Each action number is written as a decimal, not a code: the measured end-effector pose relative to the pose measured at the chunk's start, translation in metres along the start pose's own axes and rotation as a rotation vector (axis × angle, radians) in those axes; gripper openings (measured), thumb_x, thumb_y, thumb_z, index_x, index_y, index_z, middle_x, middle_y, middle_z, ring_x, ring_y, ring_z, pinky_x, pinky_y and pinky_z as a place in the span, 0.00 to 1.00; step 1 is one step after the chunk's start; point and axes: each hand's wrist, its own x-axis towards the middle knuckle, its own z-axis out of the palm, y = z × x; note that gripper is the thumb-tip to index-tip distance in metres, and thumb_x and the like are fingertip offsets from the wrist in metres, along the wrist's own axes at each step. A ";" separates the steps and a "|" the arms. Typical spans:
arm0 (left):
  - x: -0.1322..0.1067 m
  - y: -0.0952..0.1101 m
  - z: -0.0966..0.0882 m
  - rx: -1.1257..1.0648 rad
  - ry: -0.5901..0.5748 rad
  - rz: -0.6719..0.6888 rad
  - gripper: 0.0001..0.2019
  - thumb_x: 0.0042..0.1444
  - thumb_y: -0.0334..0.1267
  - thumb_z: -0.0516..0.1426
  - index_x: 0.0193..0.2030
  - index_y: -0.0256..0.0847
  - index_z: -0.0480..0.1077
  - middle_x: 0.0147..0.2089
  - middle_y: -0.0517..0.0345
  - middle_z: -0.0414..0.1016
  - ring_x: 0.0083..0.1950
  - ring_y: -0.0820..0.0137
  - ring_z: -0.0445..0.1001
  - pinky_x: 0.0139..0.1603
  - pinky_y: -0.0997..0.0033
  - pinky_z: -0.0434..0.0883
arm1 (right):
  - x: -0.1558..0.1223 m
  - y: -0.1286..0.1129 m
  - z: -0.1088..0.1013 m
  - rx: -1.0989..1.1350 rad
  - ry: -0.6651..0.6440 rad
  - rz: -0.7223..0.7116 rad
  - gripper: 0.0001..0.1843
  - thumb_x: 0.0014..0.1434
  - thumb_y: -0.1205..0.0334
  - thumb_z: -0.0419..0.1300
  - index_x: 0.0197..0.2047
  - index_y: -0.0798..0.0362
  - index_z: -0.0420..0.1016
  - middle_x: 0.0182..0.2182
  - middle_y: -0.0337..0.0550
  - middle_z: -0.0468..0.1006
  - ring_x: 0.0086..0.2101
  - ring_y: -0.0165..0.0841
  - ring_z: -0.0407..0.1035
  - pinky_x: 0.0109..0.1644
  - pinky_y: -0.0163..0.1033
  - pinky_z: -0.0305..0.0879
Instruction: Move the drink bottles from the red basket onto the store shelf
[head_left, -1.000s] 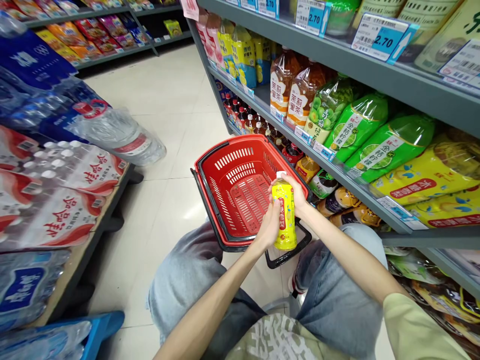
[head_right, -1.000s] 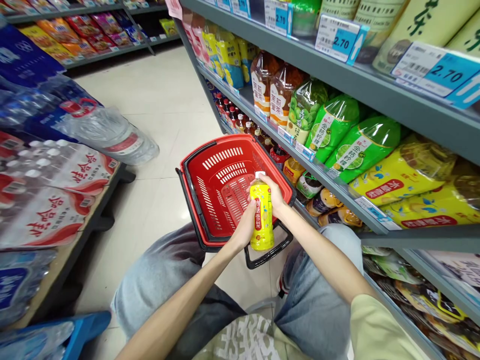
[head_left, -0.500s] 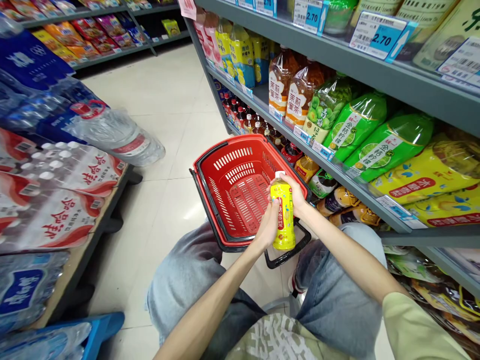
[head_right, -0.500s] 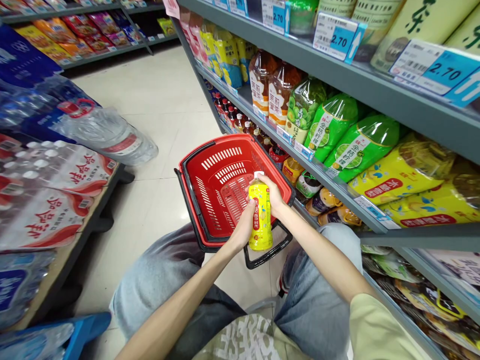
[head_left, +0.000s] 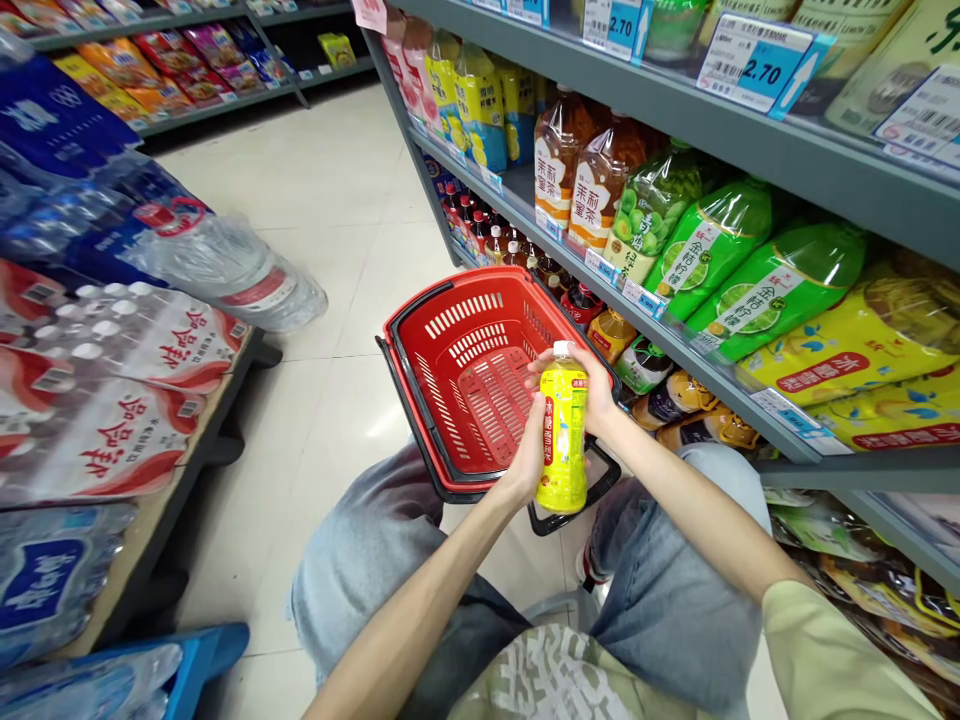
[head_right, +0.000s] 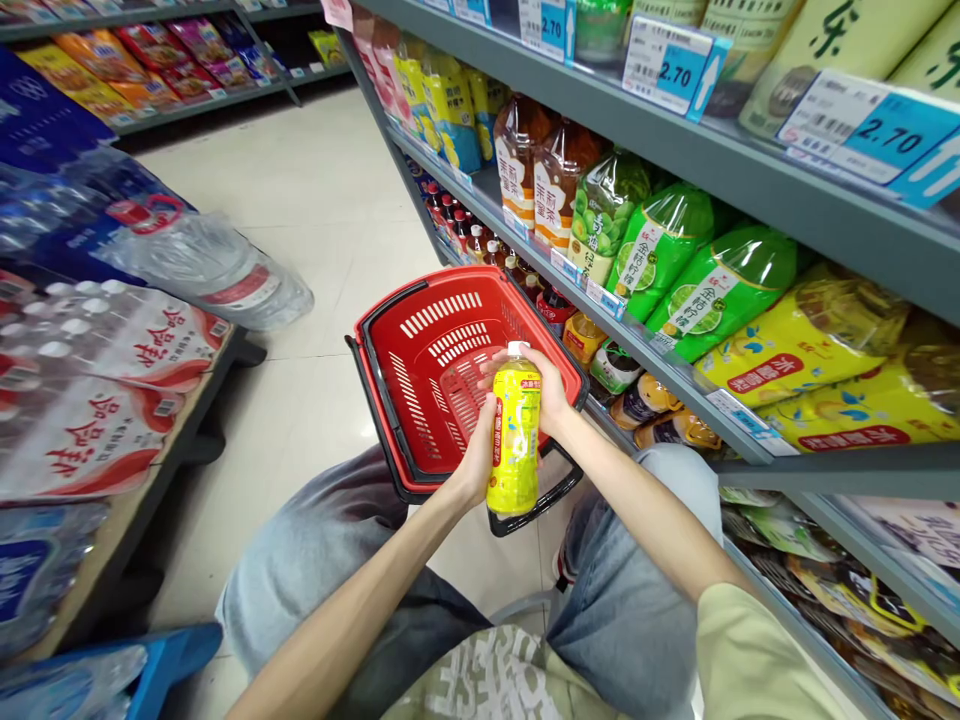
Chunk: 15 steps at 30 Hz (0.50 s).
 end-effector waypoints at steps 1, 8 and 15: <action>-0.002 0.001 0.001 -0.035 -0.030 -0.053 0.37 0.63 0.68 0.44 0.54 0.34 0.73 0.33 0.46 0.82 0.32 0.60 0.82 0.35 0.63 0.79 | -0.002 -0.002 0.001 -0.004 -0.016 -0.002 0.18 0.57 0.45 0.60 0.36 0.53 0.76 0.32 0.45 0.82 0.31 0.38 0.77 0.33 0.40 0.74; -0.002 0.002 0.001 -0.042 -0.115 -0.105 0.37 0.65 0.67 0.41 0.50 0.34 0.75 0.30 0.46 0.80 0.30 0.59 0.81 0.33 0.63 0.78 | -0.009 -0.012 0.008 -0.109 -0.030 -0.002 0.19 0.57 0.44 0.61 0.32 0.53 0.73 0.24 0.42 0.78 0.28 0.36 0.76 0.29 0.37 0.70; 0.004 -0.004 0.003 -0.004 0.072 -0.069 0.39 0.67 0.63 0.34 0.44 0.33 0.75 0.27 0.46 0.79 0.27 0.63 0.80 0.30 0.67 0.77 | -0.003 0.000 0.001 -0.292 0.061 -0.049 0.18 0.54 0.46 0.66 0.28 0.53 0.73 0.22 0.41 0.78 0.23 0.33 0.72 0.30 0.38 0.71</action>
